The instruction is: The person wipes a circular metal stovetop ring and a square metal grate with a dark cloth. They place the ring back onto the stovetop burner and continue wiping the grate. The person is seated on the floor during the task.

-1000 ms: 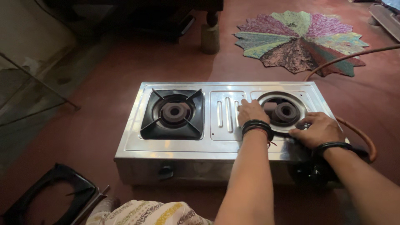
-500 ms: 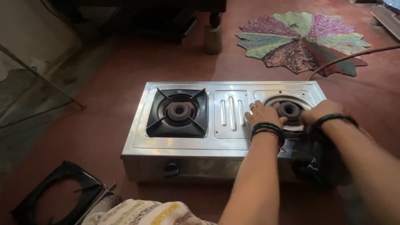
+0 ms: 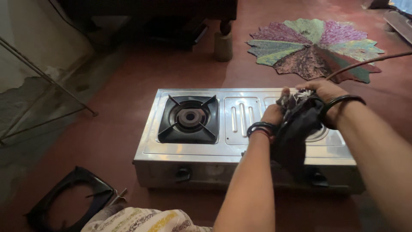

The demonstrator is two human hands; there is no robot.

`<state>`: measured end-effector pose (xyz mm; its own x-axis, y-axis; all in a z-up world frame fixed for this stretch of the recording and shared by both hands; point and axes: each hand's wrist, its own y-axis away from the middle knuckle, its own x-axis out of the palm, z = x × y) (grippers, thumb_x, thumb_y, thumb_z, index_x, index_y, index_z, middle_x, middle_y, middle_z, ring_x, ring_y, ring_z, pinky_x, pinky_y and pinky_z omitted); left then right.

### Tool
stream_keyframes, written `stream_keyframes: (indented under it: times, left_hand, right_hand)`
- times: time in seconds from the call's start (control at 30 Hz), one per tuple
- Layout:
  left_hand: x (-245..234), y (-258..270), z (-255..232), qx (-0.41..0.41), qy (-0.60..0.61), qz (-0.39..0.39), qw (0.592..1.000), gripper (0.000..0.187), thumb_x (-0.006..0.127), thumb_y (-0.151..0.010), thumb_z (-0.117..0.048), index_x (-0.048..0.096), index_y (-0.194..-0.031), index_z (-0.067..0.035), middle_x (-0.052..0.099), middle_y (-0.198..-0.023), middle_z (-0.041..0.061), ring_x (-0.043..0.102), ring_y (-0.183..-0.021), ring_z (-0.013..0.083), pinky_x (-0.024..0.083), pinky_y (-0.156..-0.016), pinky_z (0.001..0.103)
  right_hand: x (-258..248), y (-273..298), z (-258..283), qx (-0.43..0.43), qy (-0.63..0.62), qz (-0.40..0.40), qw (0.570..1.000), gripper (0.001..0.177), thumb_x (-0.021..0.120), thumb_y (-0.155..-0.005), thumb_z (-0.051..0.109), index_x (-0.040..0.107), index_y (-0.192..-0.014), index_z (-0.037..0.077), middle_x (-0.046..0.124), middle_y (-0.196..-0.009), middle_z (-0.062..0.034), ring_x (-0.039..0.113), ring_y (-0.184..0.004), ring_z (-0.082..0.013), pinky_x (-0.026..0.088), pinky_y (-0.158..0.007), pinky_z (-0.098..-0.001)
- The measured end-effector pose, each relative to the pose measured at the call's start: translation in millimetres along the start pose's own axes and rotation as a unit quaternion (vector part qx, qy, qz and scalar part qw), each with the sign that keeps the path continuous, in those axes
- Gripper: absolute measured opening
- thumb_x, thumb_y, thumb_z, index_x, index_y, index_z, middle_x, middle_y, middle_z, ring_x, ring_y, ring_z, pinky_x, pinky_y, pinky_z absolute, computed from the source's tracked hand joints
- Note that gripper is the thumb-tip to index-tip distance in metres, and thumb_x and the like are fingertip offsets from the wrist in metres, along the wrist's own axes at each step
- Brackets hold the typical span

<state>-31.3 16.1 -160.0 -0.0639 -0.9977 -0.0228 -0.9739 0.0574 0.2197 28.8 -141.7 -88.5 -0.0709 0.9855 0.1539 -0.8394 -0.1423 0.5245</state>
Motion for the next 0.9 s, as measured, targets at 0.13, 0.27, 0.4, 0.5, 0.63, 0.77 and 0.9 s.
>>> stream_keyframes:
  times: [0.13,0.27,0.4,0.5,0.63,0.77,0.9]
  left_hand:
    - [-16.1,-3.5,-0.3,-0.052,0.249,0.167,0.953,0.071,0.076,-0.077,-0.062,0.073,-0.119,-0.004,0.073,-0.112,0.014,0.067,-0.102,0.0271,0.054,-0.091,0.040]
    - [-34.9,-24.1,2.9,0.047,0.192,0.071,0.978,0.071,0.089,-0.066,-0.053,0.075,-0.114,0.000,0.078,-0.103,0.012,0.073,-0.090,0.0232,0.058,-0.083,0.035]
    - [-66.0,-33.1,-0.9,0.076,0.097,-0.237,0.964,0.059,0.087,-0.065,-0.042,0.076,-0.107,-0.002,0.079,-0.097,0.013,0.076,-0.084,0.0246,0.060,-0.075,0.037]
    - [-84.3,-18.0,-0.9,0.036,-0.099,-0.350,0.931,0.054,0.080,-0.076,-0.039,0.070,-0.118,-0.007,0.076,-0.106,0.016,0.072,-0.098,0.0322,0.056,-0.087,0.042]
    - [-85.9,-4.8,4.5,-0.054,-0.291,-0.316,0.901,0.063,0.074,-0.089,-0.041,0.054,-0.135,-0.004,0.062,-0.133,0.020,0.065,-0.119,0.0368,0.052,-0.101,0.045]
    - [-69.5,-23.0,26.0,-0.036,-0.418,-0.328,0.846,0.080,0.072,-0.086,-0.044,0.040,-0.148,-0.005,0.046,-0.147,0.020,0.047,-0.135,0.0356,0.046,-0.104,0.054]
    - [-37.7,-54.2,36.1,0.044,-0.698,-0.287,0.655,0.046,0.058,-0.109,-0.034,0.053,-0.146,-0.007,0.055,-0.149,0.014,0.047,-0.143,0.0328,0.037,-0.113,0.058]
  right_hand:
    - [21.9,-9.4,-13.3,-0.060,-0.081,0.028,0.994,0.035,0.070,-0.097,0.048,0.063,-0.091,0.014,0.068,-0.075,-0.0006,0.066,-0.063,-0.0187,0.057,-0.060,-0.0371]
    - [25.3,-18.5,-25.9,-0.122,-0.004,-0.081,0.989,0.048,0.061,-0.101,0.061,0.064,-0.108,0.014,0.067,-0.082,0.0001,0.065,-0.075,-0.0177,0.056,-0.070,-0.0395]
    - [15.0,-18.2,-48.8,-0.201,0.382,-0.223,0.874,0.042,0.063,-0.097,0.048,0.075,-0.116,0.012,0.072,-0.099,-0.0082,0.070,-0.095,-0.0280,0.056,-0.088,-0.0436]
    - [5.2,-7.8,-76.7,-0.208,0.572,-0.173,0.774,0.035,0.075,-0.082,0.037,0.082,-0.110,0.018,0.076,-0.109,-0.0074,0.074,-0.103,-0.0294,0.057,-0.096,-0.0414]
    - [3.5,11.1,-98.8,-0.240,0.711,-0.084,0.655,0.042,0.080,-0.078,0.044,0.080,-0.112,0.021,0.072,-0.112,-0.0099,0.068,-0.110,-0.0294,0.054,-0.099,-0.0413]
    - [7.6,16.8,-105.6,-0.183,0.727,-0.101,0.654,0.041,0.079,-0.077,0.035,0.078,-0.117,0.026,0.071,-0.112,-0.0082,0.068,-0.110,-0.0287,0.054,-0.098,-0.0437]
    - [-3.0,5.1,-103.1,-0.175,0.719,-0.071,0.669,0.043,0.077,-0.078,0.032,0.077,-0.121,0.027,0.077,-0.113,-0.0067,0.072,-0.110,-0.0273,0.057,-0.100,-0.0410]
